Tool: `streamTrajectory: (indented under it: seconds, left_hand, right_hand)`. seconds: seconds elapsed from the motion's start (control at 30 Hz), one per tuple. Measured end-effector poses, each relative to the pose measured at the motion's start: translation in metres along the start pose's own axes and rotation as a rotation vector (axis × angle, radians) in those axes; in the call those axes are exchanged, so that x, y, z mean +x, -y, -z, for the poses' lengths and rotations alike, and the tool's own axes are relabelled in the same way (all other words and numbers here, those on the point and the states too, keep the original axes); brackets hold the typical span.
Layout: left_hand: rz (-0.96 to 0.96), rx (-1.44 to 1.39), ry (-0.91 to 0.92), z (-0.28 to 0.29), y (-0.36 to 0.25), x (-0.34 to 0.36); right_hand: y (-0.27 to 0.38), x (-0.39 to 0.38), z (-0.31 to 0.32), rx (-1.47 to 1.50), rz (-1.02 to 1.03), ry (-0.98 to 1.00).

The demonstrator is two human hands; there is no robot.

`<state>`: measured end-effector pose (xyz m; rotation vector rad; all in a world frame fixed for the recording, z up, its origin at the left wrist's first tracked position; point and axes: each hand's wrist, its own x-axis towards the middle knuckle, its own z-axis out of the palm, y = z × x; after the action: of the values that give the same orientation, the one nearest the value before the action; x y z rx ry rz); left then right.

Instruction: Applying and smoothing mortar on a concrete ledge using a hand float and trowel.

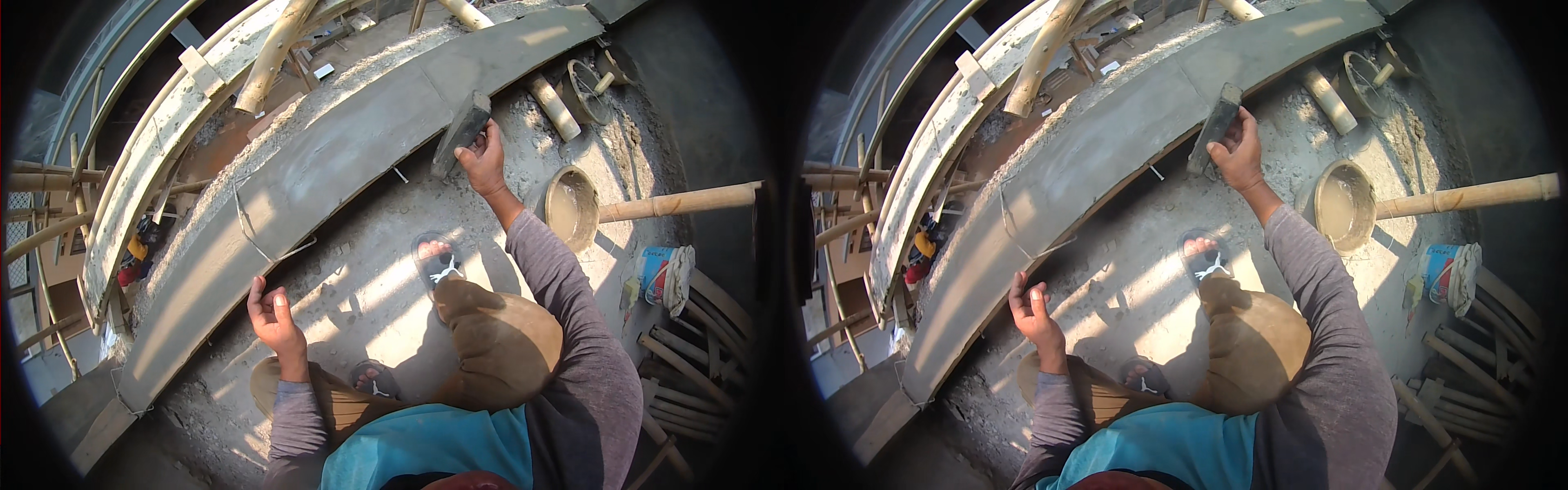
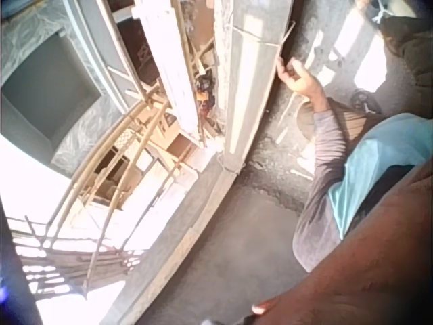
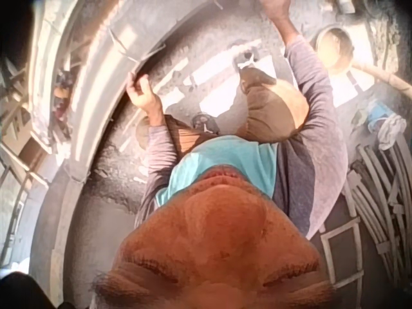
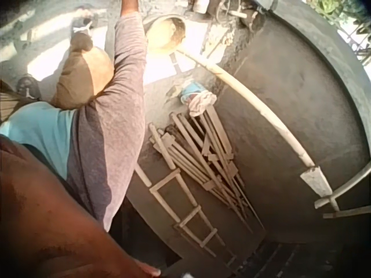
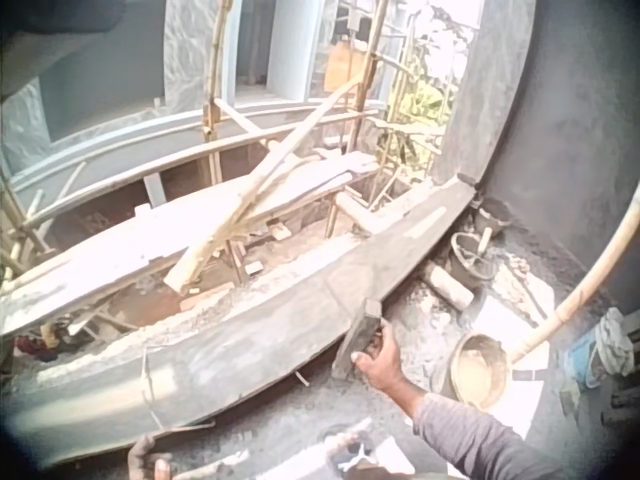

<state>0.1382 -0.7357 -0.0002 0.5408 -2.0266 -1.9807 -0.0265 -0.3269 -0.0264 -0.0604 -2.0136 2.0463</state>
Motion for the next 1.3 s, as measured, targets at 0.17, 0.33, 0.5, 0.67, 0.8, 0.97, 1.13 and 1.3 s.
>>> streamTrajectory:
  seconds: [0.17, 0.33, 0.5, 0.67, 0.8, 0.97, 1.13, 1.3]
  left_hand:
    - [-0.014, 0.007, 0.011, 0.0, 0.001, 0.001]
    - [-0.083, 0.071, 0.049, 0.003, 0.01, 0.003]
    - [-0.082, 0.075, 0.058, 0.0, 0.009, 0.003]
    - [-0.012, -0.002, 0.041, -0.005, 0.003, 0.002]
    - [-0.023, 0.013, 0.029, -0.003, -0.003, 0.003]
    - [-0.018, -0.005, 0.01, -0.001, -0.004, 0.003]
    - [-0.041, -0.033, 0.023, -0.001, -0.001, 0.002]
    - [-0.021, -0.019, 0.018, 0.001, 0.0, 0.001]
  right_hand:
    - [0.005, -0.014, -0.017, 0.065, -0.007, 0.015]
    - [0.016, -0.024, -0.035, 0.025, -0.029, 0.188]
    - [0.042, -0.02, -0.044, -0.22, -0.033, 0.346]
    - [0.061, -0.021, -0.05, -0.445, 0.082, 0.479]
    - [0.047, -0.025, -0.035, 0.055, -0.127, 0.239]
    - [0.041, -0.06, -0.031, 0.571, -0.546, 0.016]
    - [0.064, -0.082, -0.048, 0.622, -1.024, 0.122]
    - [0.061, -0.082, -0.065, 0.74, -1.019, 0.178]
